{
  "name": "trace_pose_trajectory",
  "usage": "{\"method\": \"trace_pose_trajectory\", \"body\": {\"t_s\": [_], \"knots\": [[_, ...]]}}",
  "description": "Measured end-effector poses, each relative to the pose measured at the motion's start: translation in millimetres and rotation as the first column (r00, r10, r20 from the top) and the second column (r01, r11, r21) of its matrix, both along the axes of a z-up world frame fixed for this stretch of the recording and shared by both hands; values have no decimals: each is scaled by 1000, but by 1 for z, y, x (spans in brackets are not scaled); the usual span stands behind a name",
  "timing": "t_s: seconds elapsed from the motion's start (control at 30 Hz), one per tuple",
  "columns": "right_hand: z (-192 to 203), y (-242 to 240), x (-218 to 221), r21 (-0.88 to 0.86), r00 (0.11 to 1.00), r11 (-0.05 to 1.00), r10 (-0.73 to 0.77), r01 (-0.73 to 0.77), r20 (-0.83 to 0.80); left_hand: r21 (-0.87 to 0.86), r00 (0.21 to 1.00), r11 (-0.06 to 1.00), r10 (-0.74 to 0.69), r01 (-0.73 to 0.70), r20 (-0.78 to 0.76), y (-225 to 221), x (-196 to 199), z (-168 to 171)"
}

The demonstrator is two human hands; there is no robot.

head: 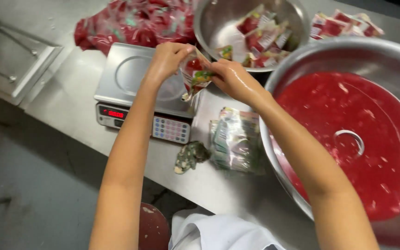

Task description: The person fills small plastic packets with a red liquid from a large bowl and weighs them on a digital scale.

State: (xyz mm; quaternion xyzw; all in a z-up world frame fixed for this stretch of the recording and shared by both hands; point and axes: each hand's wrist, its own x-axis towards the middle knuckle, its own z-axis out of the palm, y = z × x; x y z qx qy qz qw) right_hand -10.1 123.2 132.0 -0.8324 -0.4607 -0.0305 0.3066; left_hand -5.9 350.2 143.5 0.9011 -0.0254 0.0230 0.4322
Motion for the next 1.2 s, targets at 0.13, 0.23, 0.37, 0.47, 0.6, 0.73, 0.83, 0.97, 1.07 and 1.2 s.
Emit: {"method": "trace_pose_trajectory", "body": {"t_s": [0.13, 0.23, 0.37, 0.47, 0.6, 0.73, 0.83, 0.97, 1.07, 1.2], "knots": [[-24, 79, 15, 162, 995, 987, 4, -20, 98, -9, 977, 998, 70, -69, 203, 73, -1, -25], [-69, 125, 27, 276, 994, 961, -25, -4, 103, 70, 919, 969, 198, -235, 342, 117, 19, -90], [-103, 151, 34, 146, 995, 989, 0, 14, -98, 104, 927, 932, 358, -347, -109, 133, 10, -103], [-108, 143, 41, 217, 996, 976, 3, 16, -91, 58, 925, 943, 333, -328, -183, 135, 4, -82], [-133, 128, 59, 203, 955, 960, -135, 192, -265, 102, 894, 958, 288, -270, -342, 138, -6, -59], [-110, 121, 48, -1, 850, 952, -275, 308, -450, 135, 894, 964, 264, -230, -361, 145, 3, -60], [-105, 117, 43, -56, 795, 941, -312, 333, -521, 100, 901, 969, 248, -227, -357, 149, 7, -67], [-93, 120, 37, -41, 791, 951, -277, 305, -545, 111, 901, 969, 245, -220, -357, 154, 8, -70], [-89, 126, 34, -32, 776, 952, -267, 304, -572, 106, 903, 970, 243, -220, -354, 155, 4, -66], [-87, 133, 30, 1, 781, 964, -214, 265, -586, 79, 897, 976, 219, -204, -384, 153, -2, -60]]}}
